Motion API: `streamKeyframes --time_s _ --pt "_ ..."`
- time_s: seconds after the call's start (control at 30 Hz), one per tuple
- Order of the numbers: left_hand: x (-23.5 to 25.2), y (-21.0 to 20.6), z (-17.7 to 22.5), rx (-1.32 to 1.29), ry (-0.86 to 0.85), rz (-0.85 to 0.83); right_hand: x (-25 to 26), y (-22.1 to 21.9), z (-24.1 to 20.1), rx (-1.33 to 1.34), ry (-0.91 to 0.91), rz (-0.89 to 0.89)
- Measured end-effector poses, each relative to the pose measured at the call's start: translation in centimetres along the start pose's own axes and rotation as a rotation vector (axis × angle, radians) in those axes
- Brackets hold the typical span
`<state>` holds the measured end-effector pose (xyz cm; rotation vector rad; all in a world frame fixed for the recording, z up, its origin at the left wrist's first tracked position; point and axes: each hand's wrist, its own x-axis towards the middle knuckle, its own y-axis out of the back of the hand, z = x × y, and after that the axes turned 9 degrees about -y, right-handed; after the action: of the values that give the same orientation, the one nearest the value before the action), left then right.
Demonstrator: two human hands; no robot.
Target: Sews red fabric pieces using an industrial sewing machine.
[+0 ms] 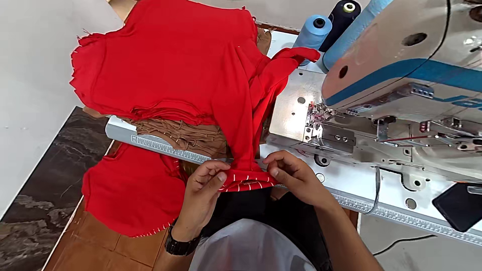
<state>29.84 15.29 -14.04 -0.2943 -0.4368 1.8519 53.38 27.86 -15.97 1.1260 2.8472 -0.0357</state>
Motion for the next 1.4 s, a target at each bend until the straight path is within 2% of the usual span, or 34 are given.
streamKeyframes --time_s 0.1,0.17,0.23,0.33,0.43,0.53,0.6,0.67,0.77,0.87,0.97,1.07,1.27,1.33,1.4 --pt "-0.2 0.0 -0.5 0.275 -0.085 -0.06 0.6 0.3 0.1 0.156 0.039 -0.114" --pt "-0.3 -0.6 -1.0 0.457 -0.116 -0.027 0.8 -0.2 0.5 0.102 0.038 -0.061" --pt "-0.2 -1.3 -1.5 0.636 -0.149 0.037 0.6 -1.2 1.0 -0.012 0.048 0.05" --pt "-0.2 -1.7 -1.8 0.763 -0.242 0.075 0.1 -2.5 1.4 -0.318 0.151 0.313" --pt "-0.9 -1.7 -1.5 1.018 -0.511 0.027 -0.7 -3.2 1.4 -0.628 0.331 0.564" --pt "-1.3 -2.2 -1.1 1.217 -0.828 -0.01 -1.5 -4.2 1.7 -0.736 0.504 0.731" --pt "-0.4 -2.8 -0.8 1.21 -0.886 0.009 -1.4 -4.8 1.8 -0.746 0.542 0.764" --pt "2.2 -4.2 -0.2 1.186 -0.862 -0.011 -0.6 -5.0 1.6 -0.75 0.521 0.801" --pt "8.9 -8.5 0.5 1.26 -0.792 -0.184 0.5 -3.5 0.5 -0.743 0.398 0.911" --pt "14.7 -13.4 -0.9 1.39 -0.62 -0.406 -1.0 -0.6 -1.0 -0.488 0.098 0.913" --pt "16.0 -15.9 -2.2 1.44 -0.491 -0.467 -2.7 1.0 -1.0 -0.228 -0.147 0.855" --pt "17.3 -16.3 -2.9 1.387 -0.467 -0.471 -2.6 0.8 -1.0 -0.181 -0.167 0.913" --pt "20.2 -16.6 -3.4 1.184 -0.516 -0.628 -0.7 -0.5 -1.2 -0.069 -0.16 1.033" --pt "20.3 -16.6 -2.6 1.205 -0.539 -0.67 -0.8 -0.4 -1.2 -0.029 -0.173 0.999" --pt "19.8 -16.0 -1.2 1.199 -0.564 -0.69 -1.8 0.3 -1.0 -0.003 -0.149 0.872"
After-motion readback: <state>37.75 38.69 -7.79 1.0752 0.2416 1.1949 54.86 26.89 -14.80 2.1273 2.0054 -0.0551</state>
